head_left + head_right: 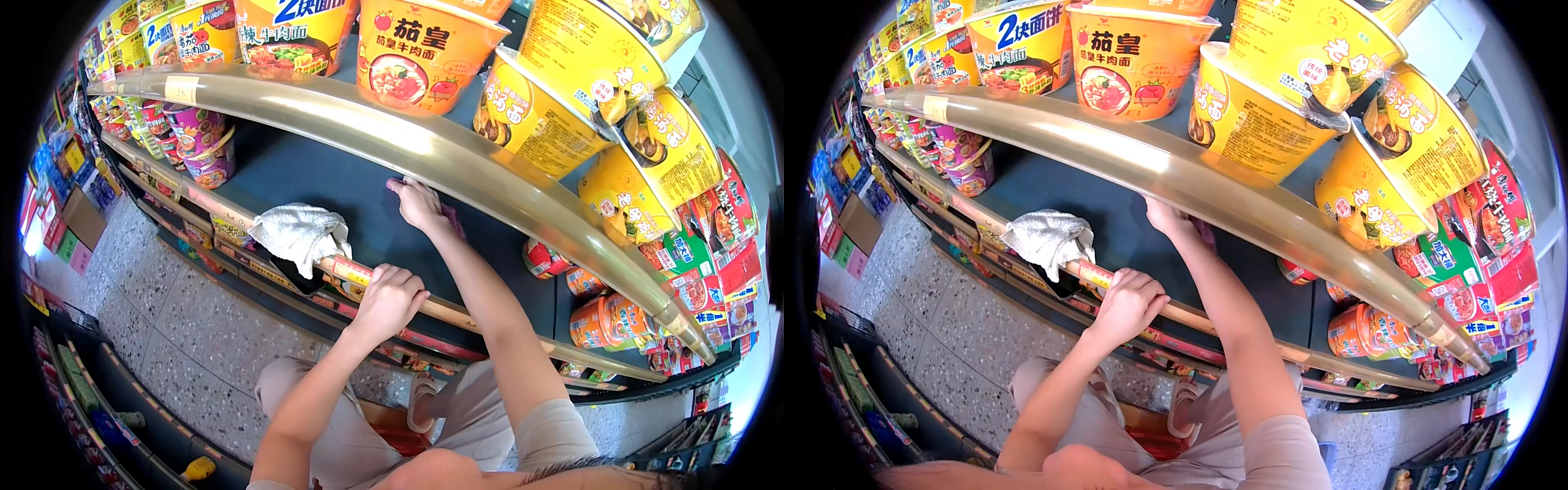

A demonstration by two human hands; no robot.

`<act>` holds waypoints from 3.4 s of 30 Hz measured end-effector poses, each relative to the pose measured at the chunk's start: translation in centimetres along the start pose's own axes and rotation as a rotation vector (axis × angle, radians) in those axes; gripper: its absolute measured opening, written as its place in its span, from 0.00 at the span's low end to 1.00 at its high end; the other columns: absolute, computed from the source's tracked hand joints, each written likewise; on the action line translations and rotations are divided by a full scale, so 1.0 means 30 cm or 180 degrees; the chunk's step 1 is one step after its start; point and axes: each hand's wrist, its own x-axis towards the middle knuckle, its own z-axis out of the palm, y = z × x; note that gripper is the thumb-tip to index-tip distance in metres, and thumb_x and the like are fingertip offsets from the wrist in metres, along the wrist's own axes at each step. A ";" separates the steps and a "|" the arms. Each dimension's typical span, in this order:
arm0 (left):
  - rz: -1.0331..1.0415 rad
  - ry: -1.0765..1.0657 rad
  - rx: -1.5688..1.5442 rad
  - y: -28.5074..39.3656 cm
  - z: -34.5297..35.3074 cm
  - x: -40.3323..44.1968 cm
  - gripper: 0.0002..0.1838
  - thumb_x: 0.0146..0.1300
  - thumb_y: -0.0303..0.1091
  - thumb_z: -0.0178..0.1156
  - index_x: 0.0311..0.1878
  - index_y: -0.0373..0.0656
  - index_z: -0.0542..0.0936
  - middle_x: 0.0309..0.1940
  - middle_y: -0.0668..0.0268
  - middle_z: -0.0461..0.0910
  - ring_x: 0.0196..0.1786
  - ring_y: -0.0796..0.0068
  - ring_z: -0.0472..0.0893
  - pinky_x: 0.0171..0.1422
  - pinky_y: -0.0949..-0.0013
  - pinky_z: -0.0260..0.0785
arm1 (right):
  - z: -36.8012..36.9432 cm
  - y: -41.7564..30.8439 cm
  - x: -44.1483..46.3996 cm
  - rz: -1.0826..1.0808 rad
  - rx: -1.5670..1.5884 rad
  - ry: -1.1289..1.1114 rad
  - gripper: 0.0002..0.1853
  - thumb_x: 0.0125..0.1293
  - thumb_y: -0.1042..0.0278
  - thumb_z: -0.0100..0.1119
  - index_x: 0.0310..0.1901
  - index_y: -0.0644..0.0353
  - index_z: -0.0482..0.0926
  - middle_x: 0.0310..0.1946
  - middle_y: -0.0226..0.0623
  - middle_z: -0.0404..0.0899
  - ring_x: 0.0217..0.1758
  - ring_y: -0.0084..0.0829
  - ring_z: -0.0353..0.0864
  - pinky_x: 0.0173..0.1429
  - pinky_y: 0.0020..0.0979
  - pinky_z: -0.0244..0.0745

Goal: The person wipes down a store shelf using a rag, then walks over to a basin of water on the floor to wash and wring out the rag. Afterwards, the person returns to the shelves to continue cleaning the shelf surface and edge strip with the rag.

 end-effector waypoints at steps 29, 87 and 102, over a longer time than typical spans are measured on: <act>0.0025 0.0054 -0.0081 0.007 0.001 -0.010 0.06 0.58 0.32 0.67 0.30 0.41 0.81 0.29 0.60 0.78 0.40 0.57 0.78 0.55 0.58 0.65 | -0.356 -0.037 -0.289 -0.0118 0.0291 -0.0903 0.19 0.76 0.68 0.43 0.60 0.37 0.79 0.54 0.40 0.73 0.61 0.41 0.74 0.61 0.44 0.71; 0.0070 0.0085 -0.0016 0.004 0.001 -0.009 0.06 0.56 0.33 0.67 0.30 0.42 0.81 0.29 0.61 0.78 0.40 0.60 0.79 0.55 0.59 0.66 | -0.324 -0.018 -0.241 -0.0113 0.0226 -0.0927 0.21 0.72 0.70 0.49 0.63 0.38 0.77 0.60 0.43 0.70 0.70 0.46 0.68 0.67 0.47 0.66; -0.0002 0.0050 0.0003 -0.003 0.005 -0.005 0.07 0.57 0.33 0.67 0.30 0.42 0.80 0.30 0.61 0.79 0.40 0.59 0.79 0.55 0.59 0.66 | -0.025 0.085 -0.019 0.0188 0.0037 0.0085 0.18 0.71 0.71 0.47 0.59 0.50 0.79 0.56 0.47 0.75 0.62 0.49 0.75 0.62 0.46 0.72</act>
